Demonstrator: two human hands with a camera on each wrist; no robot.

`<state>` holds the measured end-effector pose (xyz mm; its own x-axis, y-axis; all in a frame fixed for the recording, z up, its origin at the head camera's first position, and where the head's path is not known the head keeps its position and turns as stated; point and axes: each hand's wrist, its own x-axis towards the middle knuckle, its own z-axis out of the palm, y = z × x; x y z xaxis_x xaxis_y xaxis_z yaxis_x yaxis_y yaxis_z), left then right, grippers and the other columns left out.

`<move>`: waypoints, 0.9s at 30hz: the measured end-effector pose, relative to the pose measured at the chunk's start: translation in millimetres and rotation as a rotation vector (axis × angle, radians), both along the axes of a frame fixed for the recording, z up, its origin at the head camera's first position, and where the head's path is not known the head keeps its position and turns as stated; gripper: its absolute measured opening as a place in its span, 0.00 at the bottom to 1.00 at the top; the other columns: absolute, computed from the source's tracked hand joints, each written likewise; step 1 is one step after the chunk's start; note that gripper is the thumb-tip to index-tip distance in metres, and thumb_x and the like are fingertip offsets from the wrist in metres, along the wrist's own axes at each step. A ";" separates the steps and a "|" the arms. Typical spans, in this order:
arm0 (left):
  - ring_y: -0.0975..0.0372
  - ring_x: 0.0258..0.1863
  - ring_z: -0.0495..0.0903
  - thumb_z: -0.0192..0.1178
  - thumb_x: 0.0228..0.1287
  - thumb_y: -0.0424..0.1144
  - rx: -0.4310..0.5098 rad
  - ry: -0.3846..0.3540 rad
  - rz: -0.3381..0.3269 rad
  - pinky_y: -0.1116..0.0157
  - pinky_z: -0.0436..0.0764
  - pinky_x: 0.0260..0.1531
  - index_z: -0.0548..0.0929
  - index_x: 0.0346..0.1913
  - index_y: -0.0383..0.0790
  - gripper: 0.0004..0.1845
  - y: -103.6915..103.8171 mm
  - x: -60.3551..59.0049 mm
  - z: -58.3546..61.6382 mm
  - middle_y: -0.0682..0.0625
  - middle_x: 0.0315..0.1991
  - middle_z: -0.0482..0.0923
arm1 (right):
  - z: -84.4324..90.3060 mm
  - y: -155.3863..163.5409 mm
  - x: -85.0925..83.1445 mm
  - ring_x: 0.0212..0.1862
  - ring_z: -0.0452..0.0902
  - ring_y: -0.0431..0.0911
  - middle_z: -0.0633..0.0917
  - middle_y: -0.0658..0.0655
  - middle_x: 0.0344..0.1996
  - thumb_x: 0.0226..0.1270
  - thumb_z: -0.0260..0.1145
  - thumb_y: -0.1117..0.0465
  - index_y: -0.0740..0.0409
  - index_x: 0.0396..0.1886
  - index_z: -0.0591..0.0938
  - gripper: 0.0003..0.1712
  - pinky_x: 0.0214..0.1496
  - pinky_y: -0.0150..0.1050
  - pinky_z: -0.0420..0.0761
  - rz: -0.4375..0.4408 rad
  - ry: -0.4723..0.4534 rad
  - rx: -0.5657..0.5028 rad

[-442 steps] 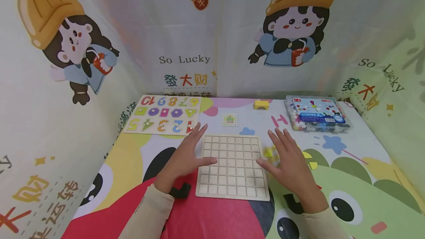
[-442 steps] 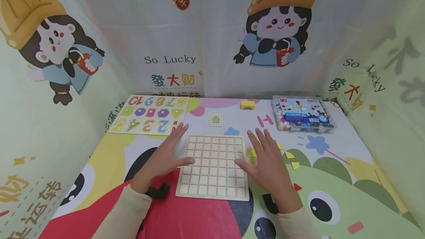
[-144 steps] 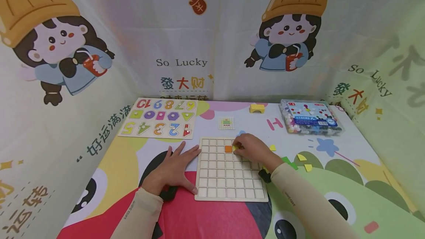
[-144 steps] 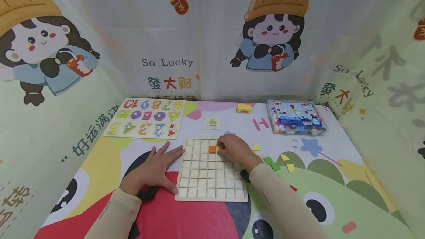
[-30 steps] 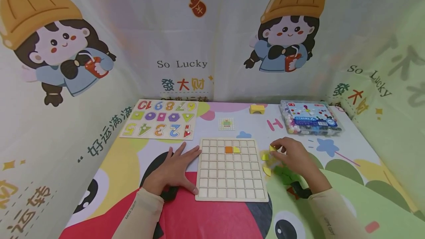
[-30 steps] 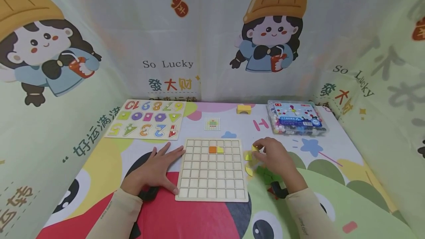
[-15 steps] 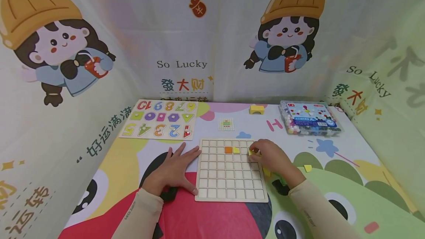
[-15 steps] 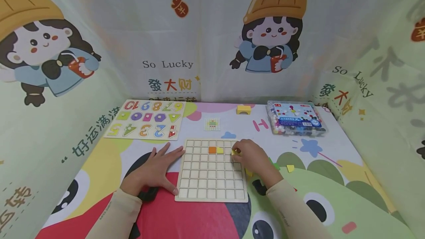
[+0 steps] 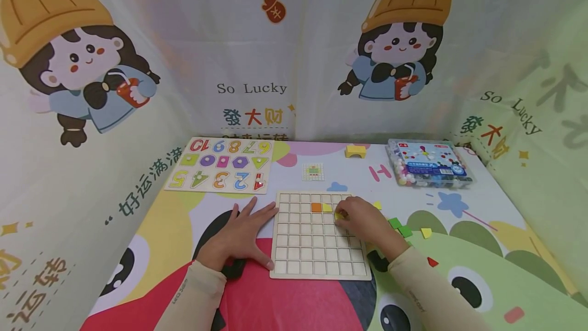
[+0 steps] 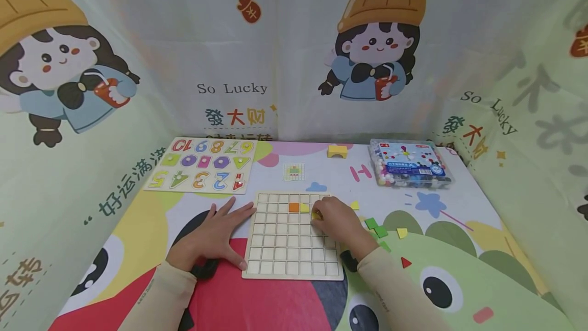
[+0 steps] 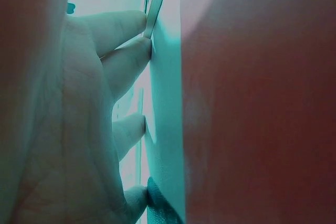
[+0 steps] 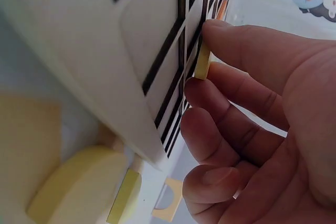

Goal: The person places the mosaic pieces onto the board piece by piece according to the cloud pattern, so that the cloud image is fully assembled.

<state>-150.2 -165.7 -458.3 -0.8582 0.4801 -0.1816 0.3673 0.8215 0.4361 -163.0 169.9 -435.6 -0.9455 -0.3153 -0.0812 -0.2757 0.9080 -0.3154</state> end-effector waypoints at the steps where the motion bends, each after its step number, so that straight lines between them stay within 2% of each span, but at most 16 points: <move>1: 0.43 0.87 0.41 0.84 0.31 0.69 0.000 -0.001 0.000 0.28 0.38 0.79 0.63 0.84 0.58 0.70 0.2 0.0 0.3 0.58 0.85 0.57 | -0.5 -0.1 0.0 0.42 0.76 0.43 0.86 0.49 0.38 0.67 0.78 0.54 0.54 0.47 0.89 0.14 0.52 0.46 0.84 0.002 0.002 -0.001; 11: 0.43 0.87 0.41 0.84 0.31 0.69 -0.003 -0.004 0.004 0.28 0.38 0.79 0.63 0.83 0.58 0.70 0.3 0.8 1.8 0.57 0.85 0.57 | -2.3 -1.8 0.2 0.41 0.76 0.43 0.85 0.49 0.38 0.66 0.79 0.54 0.55 0.49 0.89 0.15 0.53 0.45 0.84 -0.029 -0.025 -0.035; 19: 0.43 0.87 0.40 0.83 0.32 0.70 -0.012 -0.011 -0.006 0.28 0.37 0.80 0.62 0.84 0.59 0.70 0.4 0.7 1.8 0.59 0.86 0.55 | -0.8 5.4 5.3 0.43 0.78 0.44 0.86 0.49 0.41 0.66 0.79 0.55 0.55 0.51 0.90 0.17 0.55 0.48 0.85 -0.060 -0.031 -0.109; 27: 0.43 0.87 0.41 0.83 0.32 0.71 -0.019 0.007 -0.009 0.27 0.38 0.79 0.62 0.84 0.58 0.70 0.0 0.6 -0.4 0.58 0.86 0.56 | -0.5 5.5 4.7 0.42 0.76 0.42 0.86 0.50 0.42 0.68 0.77 0.59 0.55 0.51 0.90 0.14 0.51 0.45 0.84 0.049 0.023 -0.100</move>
<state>-149.6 -165.7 -458.7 -0.8553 0.4842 -0.1846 0.3778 0.8265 0.4173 -158.3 175.5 -436.1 -0.9301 -0.3663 -0.0253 -0.3271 0.8578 -0.3965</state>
